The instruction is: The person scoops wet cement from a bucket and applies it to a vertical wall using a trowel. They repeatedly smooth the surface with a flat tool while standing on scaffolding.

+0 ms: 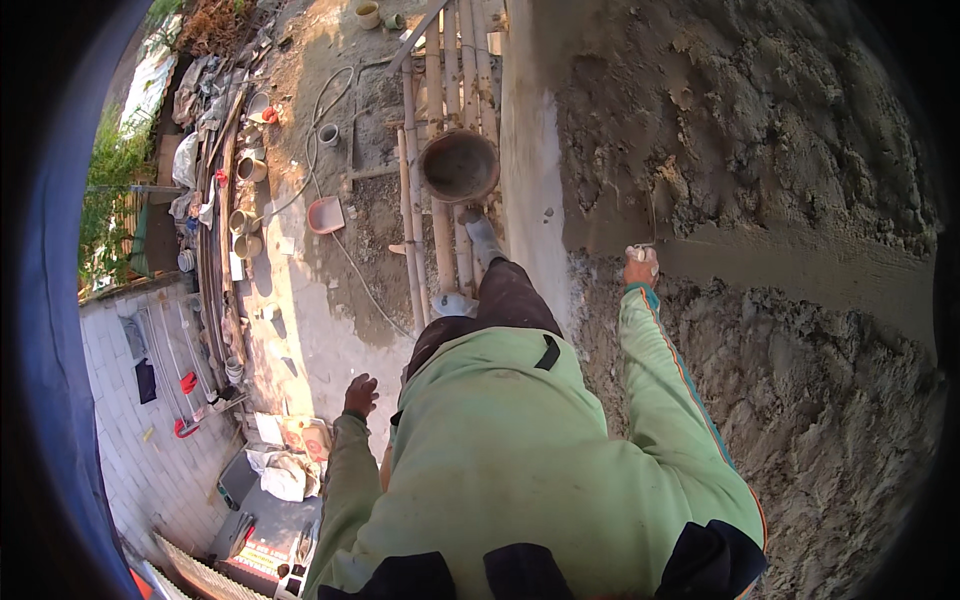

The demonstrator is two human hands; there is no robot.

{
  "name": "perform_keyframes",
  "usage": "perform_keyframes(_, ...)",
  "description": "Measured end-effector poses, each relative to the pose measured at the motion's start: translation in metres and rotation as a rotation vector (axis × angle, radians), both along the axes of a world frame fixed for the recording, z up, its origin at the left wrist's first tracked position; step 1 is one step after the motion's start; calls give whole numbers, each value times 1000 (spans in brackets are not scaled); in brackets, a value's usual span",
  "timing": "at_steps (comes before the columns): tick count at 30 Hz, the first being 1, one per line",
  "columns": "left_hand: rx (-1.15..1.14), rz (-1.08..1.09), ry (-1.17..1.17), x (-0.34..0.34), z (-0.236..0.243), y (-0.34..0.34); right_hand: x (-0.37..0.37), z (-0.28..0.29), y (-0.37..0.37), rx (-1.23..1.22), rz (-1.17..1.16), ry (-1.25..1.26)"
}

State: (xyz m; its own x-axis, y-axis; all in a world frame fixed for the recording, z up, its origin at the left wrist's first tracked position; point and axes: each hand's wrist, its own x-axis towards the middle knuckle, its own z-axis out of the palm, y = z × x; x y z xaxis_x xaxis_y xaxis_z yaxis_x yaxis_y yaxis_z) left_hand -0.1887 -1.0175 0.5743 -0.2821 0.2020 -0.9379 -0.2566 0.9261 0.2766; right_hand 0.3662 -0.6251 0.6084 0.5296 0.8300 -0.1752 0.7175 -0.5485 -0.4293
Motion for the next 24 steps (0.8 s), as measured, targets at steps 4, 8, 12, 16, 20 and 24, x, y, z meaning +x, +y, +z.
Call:
perform_keyframes(4,323,-96,261,-79,29,81,-30,6,-2,204,-201,448)
perform_keyframes(8,459,-94,300,-79,65,149,-11,38,-26,335,-264,639)
perform_keyframes(12,334,-165,243,-86,32,108,-13,66,-53,325,-288,829)
perform_keyframes(16,107,41,90,-52,-7,19,-25,72,-102,348,-386,947)
perform_keyframes(20,-12,-73,-42,-24,-32,-67,-23,42,-148,267,-302,697)
perform_keyframes(24,115,-479,-42,-31,-50,-113,-14,9,-134,33,45,154)
